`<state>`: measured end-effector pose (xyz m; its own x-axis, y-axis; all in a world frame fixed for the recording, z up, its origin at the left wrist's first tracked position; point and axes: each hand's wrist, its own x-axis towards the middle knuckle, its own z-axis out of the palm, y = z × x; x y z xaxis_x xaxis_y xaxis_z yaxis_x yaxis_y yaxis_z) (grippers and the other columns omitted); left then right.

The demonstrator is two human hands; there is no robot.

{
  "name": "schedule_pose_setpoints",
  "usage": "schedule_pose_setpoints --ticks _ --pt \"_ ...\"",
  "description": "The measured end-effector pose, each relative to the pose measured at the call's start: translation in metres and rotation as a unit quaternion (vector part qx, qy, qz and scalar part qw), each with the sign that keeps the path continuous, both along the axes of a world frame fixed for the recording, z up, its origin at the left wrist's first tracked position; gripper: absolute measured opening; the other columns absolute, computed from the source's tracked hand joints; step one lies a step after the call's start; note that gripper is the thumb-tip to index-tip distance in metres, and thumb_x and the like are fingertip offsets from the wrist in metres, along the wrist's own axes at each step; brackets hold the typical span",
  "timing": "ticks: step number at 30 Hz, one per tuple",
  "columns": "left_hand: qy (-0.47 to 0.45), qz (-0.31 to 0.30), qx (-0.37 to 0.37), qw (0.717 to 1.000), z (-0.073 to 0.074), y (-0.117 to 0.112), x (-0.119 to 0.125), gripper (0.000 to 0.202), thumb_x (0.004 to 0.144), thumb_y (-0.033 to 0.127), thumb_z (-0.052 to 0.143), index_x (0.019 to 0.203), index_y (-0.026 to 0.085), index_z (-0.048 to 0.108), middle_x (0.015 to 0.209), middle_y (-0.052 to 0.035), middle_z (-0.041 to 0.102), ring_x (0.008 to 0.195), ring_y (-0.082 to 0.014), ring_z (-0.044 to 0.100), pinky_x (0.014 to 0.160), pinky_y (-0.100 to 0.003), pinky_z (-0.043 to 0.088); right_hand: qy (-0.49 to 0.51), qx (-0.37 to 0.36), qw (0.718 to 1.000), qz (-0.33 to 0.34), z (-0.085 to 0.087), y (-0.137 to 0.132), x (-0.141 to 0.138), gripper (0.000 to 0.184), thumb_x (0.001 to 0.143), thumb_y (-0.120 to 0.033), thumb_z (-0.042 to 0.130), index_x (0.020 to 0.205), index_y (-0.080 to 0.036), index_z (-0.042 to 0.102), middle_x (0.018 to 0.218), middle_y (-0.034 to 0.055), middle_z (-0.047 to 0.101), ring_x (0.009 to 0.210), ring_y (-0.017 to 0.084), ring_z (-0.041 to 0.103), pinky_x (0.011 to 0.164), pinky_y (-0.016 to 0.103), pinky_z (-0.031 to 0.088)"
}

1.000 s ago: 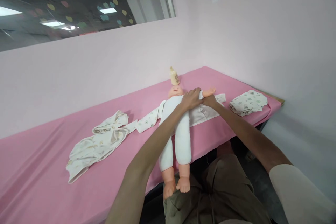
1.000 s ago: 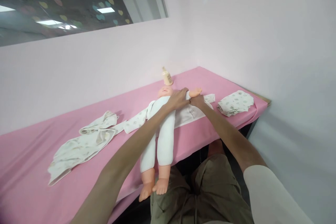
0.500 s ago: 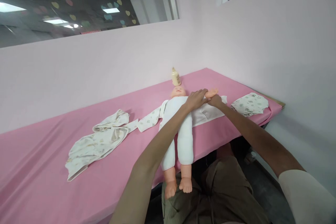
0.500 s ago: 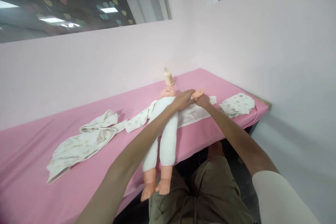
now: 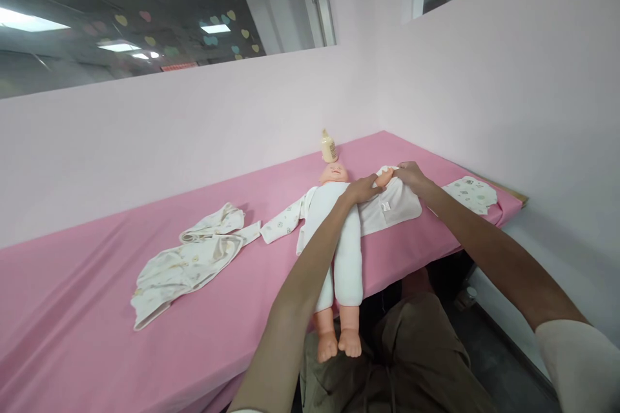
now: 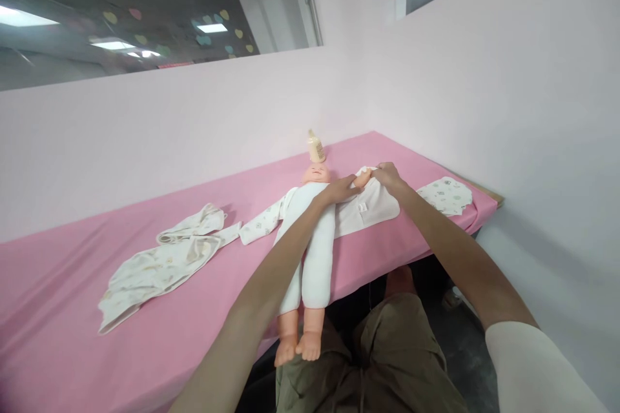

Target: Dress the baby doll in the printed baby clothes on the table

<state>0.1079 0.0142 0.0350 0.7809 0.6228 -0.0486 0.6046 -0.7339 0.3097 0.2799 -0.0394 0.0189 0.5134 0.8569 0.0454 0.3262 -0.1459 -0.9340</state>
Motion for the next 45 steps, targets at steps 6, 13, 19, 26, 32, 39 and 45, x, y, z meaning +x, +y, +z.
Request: schedule_pose_setpoints --ticks 6,13,19,26,32,39,45 --pt "0.044 -0.014 -0.008 0.999 0.001 -0.001 0.000 0.058 0.085 0.058 0.044 0.133 0.025 0.046 0.133 -0.0061 0.058 0.114 -0.0246 0.057 0.092 -0.031 0.042 0.004 -0.019 1.000 -0.011 0.013 -0.008 0.000 0.012 0.064 -0.016 0.063 0.070 -0.016 0.053 0.061 0.0001 0.055 0.060 0.014 0.054 0.054 0.025 0.041" --pt "0.035 0.017 0.029 0.999 -0.010 0.003 0.012 0.049 0.090 0.051 0.038 0.128 0.023 0.052 0.130 -0.0081 0.060 0.114 -0.0248 0.058 0.093 -0.034 0.044 -0.367 -0.010 0.930 -0.018 0.016 -0.024 -0.034 0.018 0.074 -0.022 0.055 0.089 -0.018 0.064 0.082 0.0083 0.065 0.079 0.024 0.059 0.068 0.030 0.040" --pt "0.033 0.022 0.094 0.995 -0.016 0.000 0.014 0.041 0.089 0.037 0.043 0.122 0.019 0.058 0.129 -0.0107 0.061 0.115 -0.0239 0.057 0.093 -0.031 0.045 -0.379 -0.001 0.924 0.051 -0.001 -0.027 -0.054 0.027 0.080 -0.019 0.046 0.102 -0.018 0.062 0.096 0.0103 0.068 0.089 0.026 0.061 0.072 0.031 0.041" --pt "0.073 0.012 0.132 0.989 -0.015 -0.013 0.010 0.030 0.081 0.028 0.054 0.103 0.013 0.067 0.114 -0.0157 0.067 0.107 -0.0278 0.062 0.094 -0.036 0.046 -0.306 -0.050 0.934 0.179 -0.023 -0.058 -0.023 0.034 0.079 -0.032 0.056 0.109 -0.018 0.057 0.107 0.0089 0.066 0.092 0.023 0.059 0.072 0.029 0.040" --pt "0.033 0.011 0.162 0.986 0.005 -0.040 -0.056 0.043 0.091 0.042 0.044 0.125 0.019 0.055 0.129 -0.0100 0.059 0.120 -0.0241 0.053 0.104 -0.036 0.039 -0.380 -0.040 0.903 0.197 -0.043 -0.074 -0.003 0.021 0.074 -0.031 0.058 0.090 -0.017 0.060 0.099 0.0080 0.062 0.094 0.024 0.053 0.077 0.031 0.036" --pt "-0.136 0.290 0.112 0.941 -0.009 -0.081 -0.180 0.043 0.090 0.040 0.047 0.127 0.019 0.050 0.135 -0.0111 0.051 0.123 -0.0244 0.048 0.100 -0.037 0.040 -0.262 0.028 0.955 0.135 -0.047 -0.080 -0.031 0.027 0.080 -0.033 0.047 0.063 -0.021 0.030 0.060 -0.0039 0.036 0.059 0.013 0.038 0.056 0.026 0.026" --pt "-0.199 0.360 -0.100 0.906 -0.031 -0.081 -0.200 0.039 0.090 0.042 0.043 0.116 0.014 0.053 0.105 -0.0103 0.067 0.088 -0.0190 0.065 0.072 -0.028 0.050 -0.057 0.049 0.976 0.205 -0.018 -0.077 -0.118 0.015 0.080 -0.036 0.049 0.079 -0.022 0.043 0.063 -0.0061 0.040 0.053 0.012 0.041 0.050 0.024 0.029"
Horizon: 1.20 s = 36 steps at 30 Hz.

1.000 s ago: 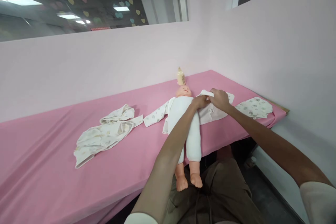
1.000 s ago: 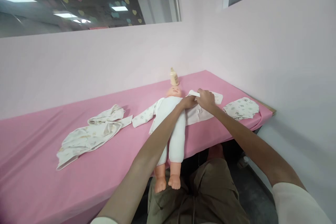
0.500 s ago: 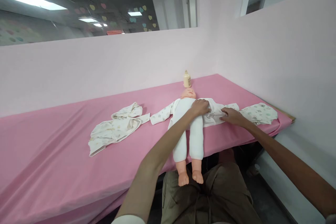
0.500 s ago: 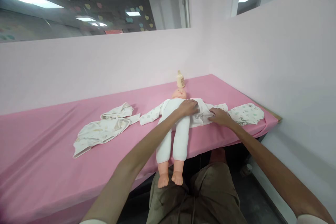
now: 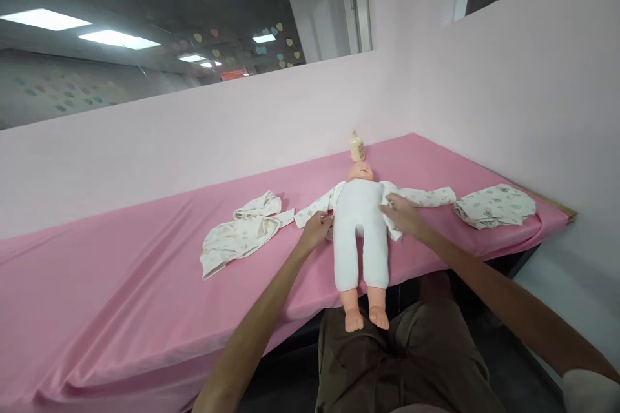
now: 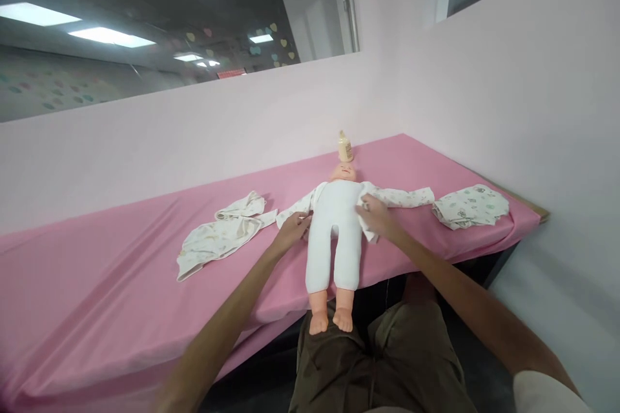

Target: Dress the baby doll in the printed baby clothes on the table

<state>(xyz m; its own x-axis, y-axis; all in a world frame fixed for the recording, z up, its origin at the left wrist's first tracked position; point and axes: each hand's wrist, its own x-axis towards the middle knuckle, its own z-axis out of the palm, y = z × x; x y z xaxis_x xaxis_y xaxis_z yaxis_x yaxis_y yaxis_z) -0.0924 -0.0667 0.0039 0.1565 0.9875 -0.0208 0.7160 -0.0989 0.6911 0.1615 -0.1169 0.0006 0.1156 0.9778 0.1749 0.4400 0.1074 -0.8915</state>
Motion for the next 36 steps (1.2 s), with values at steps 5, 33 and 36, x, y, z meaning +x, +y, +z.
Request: schedule_pose_setpoints --ticks 5,33,36 --pt "0.017 -0.007 0.048 0.999 -0.004 0.009 0.011 0.025 0.088 0.028 0.039 0.096 0.015 0.059 0.102 -0.0087 0.067 0.086 -0.0162 0.063 0.072 -0.026 0.048 -0.073 0.079 0.991 0.084 0.010 -0.002 -0.039 0.012 0.083 -0.027 0.046 0.090 -0.020 0.053 0.058 -0.0063 0.046 0.056 0.013 0.045 0.059 0.026 0.034" --pt "0.172 0.093 0.240 0.951 0.023 -0.009 0.040 0.026 0.089 0.027 0.036 0.069 0.020 0.051 0.074 -0.0048 0.064 0.070 -0.0193 0.057 0.062 -0.030 0.031 0.005 0.027 0.999 -0.041 0.000 0.007 -0.014 0.017 0.080 -0.035 0.049 0.081 -0.019 0.057 0.071 -0.0008 0.060 0.064 0.015 0.054 0.059 0.025 0.040" --pt "0.137 0.048 0.231 0.962 0.031 -0.014 0.055 0.025 0.088 0.027 0.035 0.067 0.021 0.047 0.071 -0.0035 0.062 0.066 -0.0182 0.054 0.060 -0.030 0.030 0.009 0.002 0.995 -0.102 -0.002 0.025 -0.008 0.024 0.079 -0.036 0.050 0.094 -0.018 0.055 0.086 0.0033 0.064 0.075 0.017 0.059 0.063 0.026 0.042"
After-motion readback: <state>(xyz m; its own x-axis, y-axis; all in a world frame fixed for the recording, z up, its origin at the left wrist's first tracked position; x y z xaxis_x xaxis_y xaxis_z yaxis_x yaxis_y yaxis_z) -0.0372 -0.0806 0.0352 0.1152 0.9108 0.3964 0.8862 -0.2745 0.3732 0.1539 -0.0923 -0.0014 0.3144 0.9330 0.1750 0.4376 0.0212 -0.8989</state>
